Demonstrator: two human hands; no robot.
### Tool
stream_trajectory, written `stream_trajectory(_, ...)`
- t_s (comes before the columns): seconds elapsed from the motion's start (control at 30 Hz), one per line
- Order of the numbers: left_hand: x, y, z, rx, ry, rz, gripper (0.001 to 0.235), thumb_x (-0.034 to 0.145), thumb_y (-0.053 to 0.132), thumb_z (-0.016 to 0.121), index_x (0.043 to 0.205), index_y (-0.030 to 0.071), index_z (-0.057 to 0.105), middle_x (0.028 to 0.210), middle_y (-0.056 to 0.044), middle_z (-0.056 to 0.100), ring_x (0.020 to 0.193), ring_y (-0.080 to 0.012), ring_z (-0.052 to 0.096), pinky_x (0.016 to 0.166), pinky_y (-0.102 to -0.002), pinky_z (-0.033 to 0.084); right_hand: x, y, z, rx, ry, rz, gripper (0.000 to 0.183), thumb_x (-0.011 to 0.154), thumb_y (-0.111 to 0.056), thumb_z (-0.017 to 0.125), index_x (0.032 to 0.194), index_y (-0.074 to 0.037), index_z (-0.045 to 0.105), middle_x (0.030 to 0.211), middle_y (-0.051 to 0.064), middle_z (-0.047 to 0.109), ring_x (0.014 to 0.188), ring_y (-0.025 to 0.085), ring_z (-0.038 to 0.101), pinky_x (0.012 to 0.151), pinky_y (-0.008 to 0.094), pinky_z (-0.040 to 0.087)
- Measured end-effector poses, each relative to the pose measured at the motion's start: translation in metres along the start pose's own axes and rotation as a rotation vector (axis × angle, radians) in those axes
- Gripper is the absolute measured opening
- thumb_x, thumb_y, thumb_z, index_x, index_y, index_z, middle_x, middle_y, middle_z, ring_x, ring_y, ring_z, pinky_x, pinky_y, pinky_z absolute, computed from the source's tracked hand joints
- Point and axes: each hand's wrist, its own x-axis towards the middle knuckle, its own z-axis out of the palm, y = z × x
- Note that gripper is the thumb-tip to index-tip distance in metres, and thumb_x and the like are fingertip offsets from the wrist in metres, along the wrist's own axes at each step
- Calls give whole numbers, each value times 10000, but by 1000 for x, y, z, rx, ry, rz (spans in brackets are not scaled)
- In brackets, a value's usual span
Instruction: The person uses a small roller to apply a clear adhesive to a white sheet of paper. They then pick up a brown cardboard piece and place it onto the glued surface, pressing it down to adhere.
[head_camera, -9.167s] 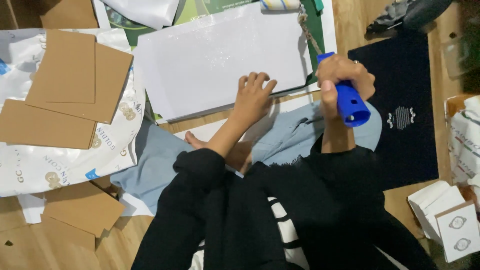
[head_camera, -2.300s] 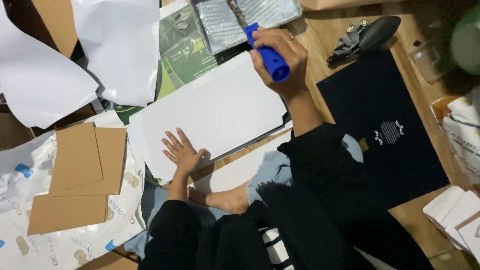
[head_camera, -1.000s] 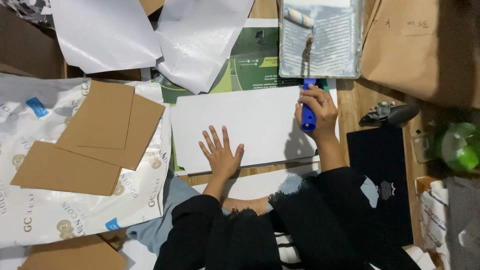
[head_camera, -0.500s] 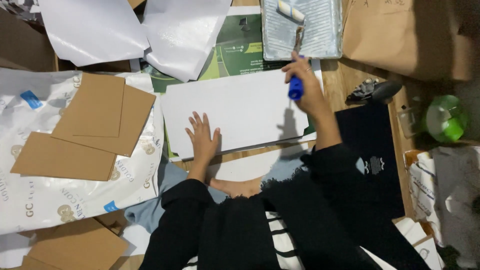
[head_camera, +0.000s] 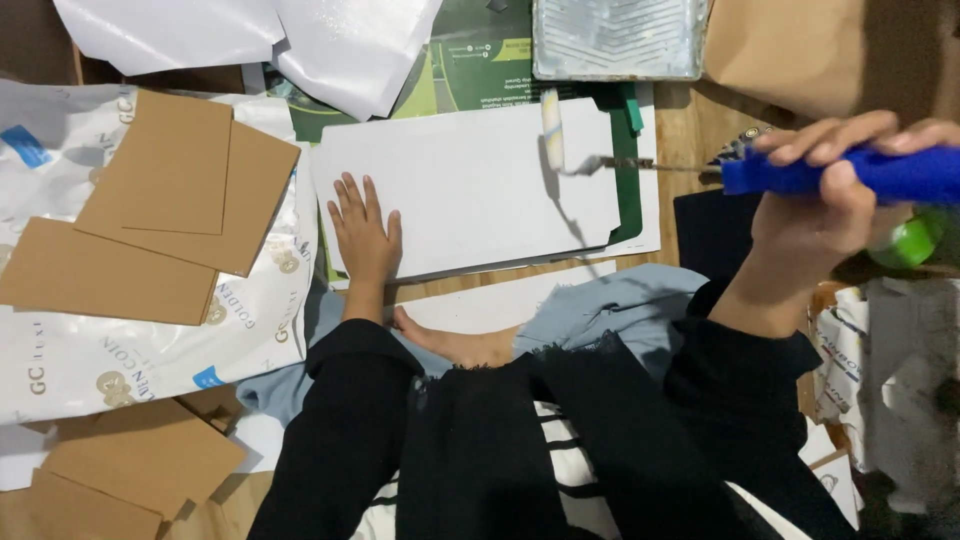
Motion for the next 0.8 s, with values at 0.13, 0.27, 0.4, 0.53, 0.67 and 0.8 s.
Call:
stream_trajectory(0.13,-1,0,1,-6,65,28,579,999,309,348,1487,47,181,1540,-176,65,1432,-338,40,1157,-488,26,-5,32,30,14,290,103,144,984,-218,551,1007,-144,429,721,39,427,592,203,475,587,322,458)
stream_trajectory(0.27,-3,-2,4,-63,142,92,515,994,271,350,1450,38,303,1524,-183,162,1418,-361,99,1148,-518,75,-15,66,52,172,440,112,118,980,-109,561,953,-170,463,562,11,374,433,151,400,403,275,370)
stream_trajectory(0.4,-7,-6,3,-193,226,139,482,989,251,290,1401,6,342,1476,-163,326,1393,-354,225,1144,-499,146,-18,76,124,377,324,36,185,896,7,462,921,-176,458,584,-23,366,419,120,381,375,233,368)
stream_trajectory(0.53,-5,-17,4,-555,340,46,533,1005,370,241,1421,38,276,1408,-175,349,1338,-341,328,1136,-450,239,-22,83,137,448,262,251,199,874,17,479,821,-139,367,540,7,340,439,154,407,496,312,444)
stream_trajectory(0.67,-13,-5,17,-337,333,81,490,921,221,479,1382,88,381,1310,-147,412,1276,-348,365,1079,-472,257,-12,82,56,333,441,421,231,844,-44,527,702,-143,373,449,-6,229,376,179,398,442,332,462)
stream_trajectory(0.8,-44,51,16,-323,286,258,393,912,205,506,1281,74,480,1346,-145,448,1261,-348,399,1042,-498,345,-15,75,-19,136,461,260,282,833,6,567,670,-158,404,545,3,367,448,148,420,415,309,398)
